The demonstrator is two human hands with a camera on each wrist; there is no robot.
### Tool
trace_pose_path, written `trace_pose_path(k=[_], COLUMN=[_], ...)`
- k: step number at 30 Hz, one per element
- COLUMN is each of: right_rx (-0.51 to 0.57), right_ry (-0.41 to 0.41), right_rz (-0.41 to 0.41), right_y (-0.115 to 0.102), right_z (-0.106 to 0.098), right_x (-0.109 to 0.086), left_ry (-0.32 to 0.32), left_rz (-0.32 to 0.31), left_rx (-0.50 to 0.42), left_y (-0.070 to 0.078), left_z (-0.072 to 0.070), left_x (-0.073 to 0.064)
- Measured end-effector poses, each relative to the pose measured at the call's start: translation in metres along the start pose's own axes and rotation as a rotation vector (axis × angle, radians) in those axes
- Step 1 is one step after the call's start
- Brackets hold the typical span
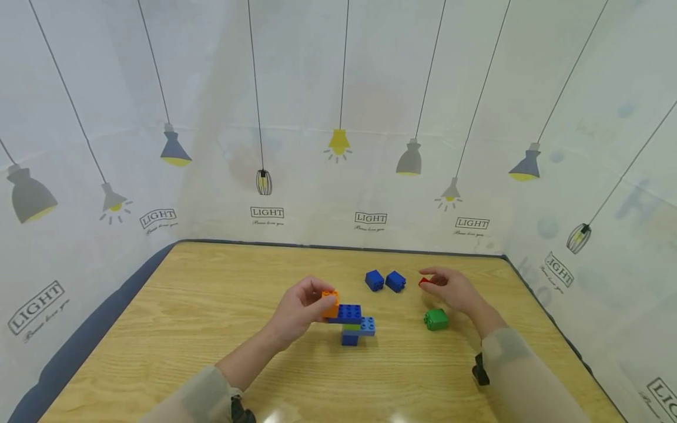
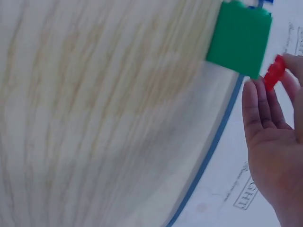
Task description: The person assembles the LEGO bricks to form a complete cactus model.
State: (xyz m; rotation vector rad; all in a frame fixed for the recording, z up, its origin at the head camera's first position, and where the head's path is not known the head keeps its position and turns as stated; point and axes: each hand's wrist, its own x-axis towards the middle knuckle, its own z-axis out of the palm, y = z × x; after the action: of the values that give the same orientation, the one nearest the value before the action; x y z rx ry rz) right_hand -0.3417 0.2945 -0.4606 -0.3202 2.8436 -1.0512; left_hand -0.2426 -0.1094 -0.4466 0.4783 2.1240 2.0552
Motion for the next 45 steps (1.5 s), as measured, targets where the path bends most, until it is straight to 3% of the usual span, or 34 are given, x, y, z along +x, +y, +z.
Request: trace_pose_path(k=[6, 12, 25, 35, 45], right_rx=[0.072, 0.102, 0.267, 0.315, 0.339], right_ry=[-0.012, -0.025, -0.065, -0.107, -0.156], right_rz=[-0.172, -0.249, -0.292, -0.246, -0.282], right_y=[-0.026, -0.046, -0.066, -0.073, -0.076], right_z=[0.004, 0.016, 0.033, 0.041, 0.048], right_x=[-0.010, -0.023, -0.045, -0.053, -0.058], left_ry=[-0.004, -0.009, -0.005, -0.001, -0.002], left_rz=[0.016, 0.027, 0.027, 0.021, 0.016], left_rx=[-0.009, -0.019, 0.002, 0.018, 0.019], left_y=[0.000, 0.001, 0.002, 0.002, 0.001], left_z=[-0.002, -0.001, 0.000, 0.000, 0.000], left_x=[0.000, -0.001, 0.000, 0.000, 0.001])
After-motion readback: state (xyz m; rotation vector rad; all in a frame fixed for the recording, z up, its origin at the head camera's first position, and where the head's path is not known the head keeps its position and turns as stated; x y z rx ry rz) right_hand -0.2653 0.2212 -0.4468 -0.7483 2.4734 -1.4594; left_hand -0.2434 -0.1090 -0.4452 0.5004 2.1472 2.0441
